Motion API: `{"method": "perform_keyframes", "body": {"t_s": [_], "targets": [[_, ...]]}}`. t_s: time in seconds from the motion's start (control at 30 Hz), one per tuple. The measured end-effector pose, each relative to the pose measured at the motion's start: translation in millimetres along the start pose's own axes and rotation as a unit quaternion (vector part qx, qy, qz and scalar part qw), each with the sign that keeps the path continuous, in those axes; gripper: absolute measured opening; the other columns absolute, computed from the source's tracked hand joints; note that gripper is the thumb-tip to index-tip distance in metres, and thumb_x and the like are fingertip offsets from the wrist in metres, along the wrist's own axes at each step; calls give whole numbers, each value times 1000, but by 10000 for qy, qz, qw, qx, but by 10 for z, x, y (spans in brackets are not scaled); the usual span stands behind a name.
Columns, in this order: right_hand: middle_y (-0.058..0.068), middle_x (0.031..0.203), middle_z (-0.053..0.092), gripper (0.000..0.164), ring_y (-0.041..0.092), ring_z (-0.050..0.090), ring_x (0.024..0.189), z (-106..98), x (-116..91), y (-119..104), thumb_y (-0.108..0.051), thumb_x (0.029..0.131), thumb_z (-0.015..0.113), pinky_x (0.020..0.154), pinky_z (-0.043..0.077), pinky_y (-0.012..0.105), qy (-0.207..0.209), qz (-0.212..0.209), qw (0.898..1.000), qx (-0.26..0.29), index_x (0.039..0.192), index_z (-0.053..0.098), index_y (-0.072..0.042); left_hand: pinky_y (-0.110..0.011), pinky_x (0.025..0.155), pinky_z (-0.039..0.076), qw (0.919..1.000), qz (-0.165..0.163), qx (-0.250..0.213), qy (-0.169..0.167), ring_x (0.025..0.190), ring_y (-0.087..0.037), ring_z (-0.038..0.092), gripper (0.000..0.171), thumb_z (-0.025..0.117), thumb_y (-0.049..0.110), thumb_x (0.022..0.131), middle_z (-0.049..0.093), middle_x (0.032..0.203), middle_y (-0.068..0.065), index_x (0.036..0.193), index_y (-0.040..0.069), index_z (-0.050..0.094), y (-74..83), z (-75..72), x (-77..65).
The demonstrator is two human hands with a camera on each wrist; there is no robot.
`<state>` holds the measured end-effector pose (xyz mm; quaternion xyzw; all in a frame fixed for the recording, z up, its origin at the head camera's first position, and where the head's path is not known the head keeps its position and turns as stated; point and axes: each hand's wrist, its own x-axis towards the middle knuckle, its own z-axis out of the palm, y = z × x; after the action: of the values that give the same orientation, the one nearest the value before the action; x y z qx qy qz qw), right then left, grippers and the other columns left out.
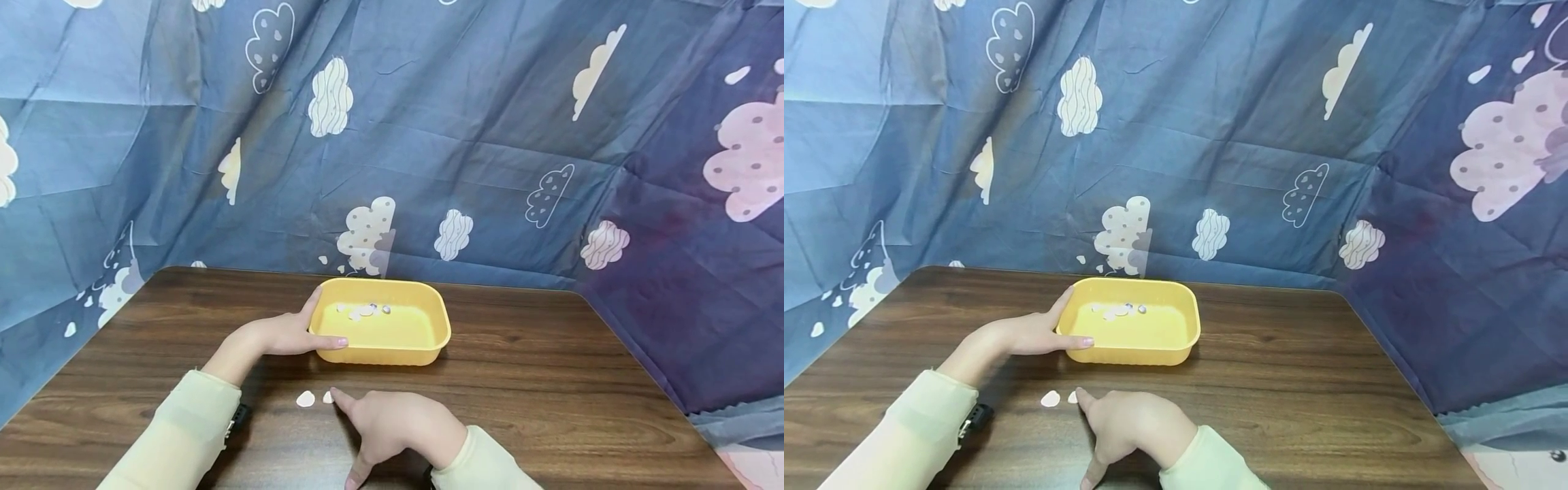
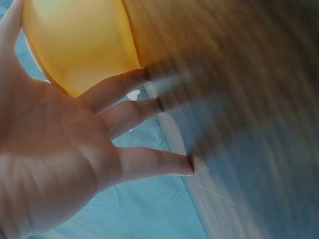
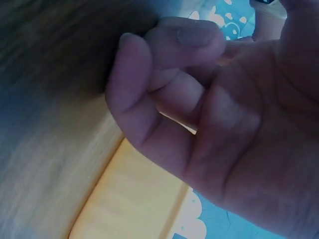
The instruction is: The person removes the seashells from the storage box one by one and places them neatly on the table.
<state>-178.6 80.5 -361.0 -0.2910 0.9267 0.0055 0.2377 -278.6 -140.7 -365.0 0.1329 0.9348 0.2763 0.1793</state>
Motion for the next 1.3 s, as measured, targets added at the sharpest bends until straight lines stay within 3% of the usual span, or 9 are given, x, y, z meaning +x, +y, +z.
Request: {"method": "perform_keyframes", "body": {"t_s": [0.2, 0.53, 0.73, 1.13, 1.23, 1.3], "targets": [[-3, 147, 67, 119, 10, 62, 136, 14, 6, -26, -56, 72, 96, 110, 54, 35, 23, 111, 9999, 42, 168, 33, -26, -58, 117, 45, 10000, -16, 15, -1, 143, -42, 56, 137, 63, 86, 84, 50, 158, -31, 170, 16, -18, -2, -6, -9], [-2, 145, 68, 118, 11, 61, 137, -64, 32, -55, -57, 76, 92, 112, 52, 36, -9, 81, 9998, 198, 170, 26, -30, -58, 116, 46, 10000, 24, 12, -1, 140, -41, 59, 138, 64, 86, 83, 53, 155, -30, 170, 17, -18, 13, -32, 14], [-7, 143, 69, 109, 11, 60, 138, -53, 78, -94, -56, 78, 92, 110, 54, 39, -14, 102, 9999, 41, 167, 32, -36, -58, 116, 46, 9999, 37, -95, -43, 140, -40, 60, 138, 65, 85, 84, 52, 157, -30, 170, 17, -19, -5, -16, 16], [-7, 145, 68, 112, 12, 59, 140, -66, 21, -137, -53, 78, 93, 111, 53, 40, -52, 158, 9999, 10, 169, 31, -30, -59, 116, 46, 10000, 36, -4, -15, 141, -42, 59, 137, 64, 85, 84, 53, 155, -31, 170, 16, -18, 19, -22, 2], [-11, 112, 78, 112, 3, 69, 113, -178, -106, -91, -51, 79, 93, 101, 55, 28, 50, -353, 9992, 206, 169, 30, -28, -59, 116, 46, 10000, 30, 17, 6, 141, -43, 59, 137, 64, 84, 85, 53, 155, -32, 170, 16, -18, 29, -16, -13], [-15, 84, 70, 106, -1, 65, 87, -306, -219, -9, -45, 82, 92, 86, 54, 21, 88, -934, 9927, 760, 168, 32, -31, -59, 115, 47, 10000, 81, 13, 20, 139, -43, 60, 137, 65, 83, 85, 54, 153, -33, 170, 15, -18, 36, -13, -19]]}}
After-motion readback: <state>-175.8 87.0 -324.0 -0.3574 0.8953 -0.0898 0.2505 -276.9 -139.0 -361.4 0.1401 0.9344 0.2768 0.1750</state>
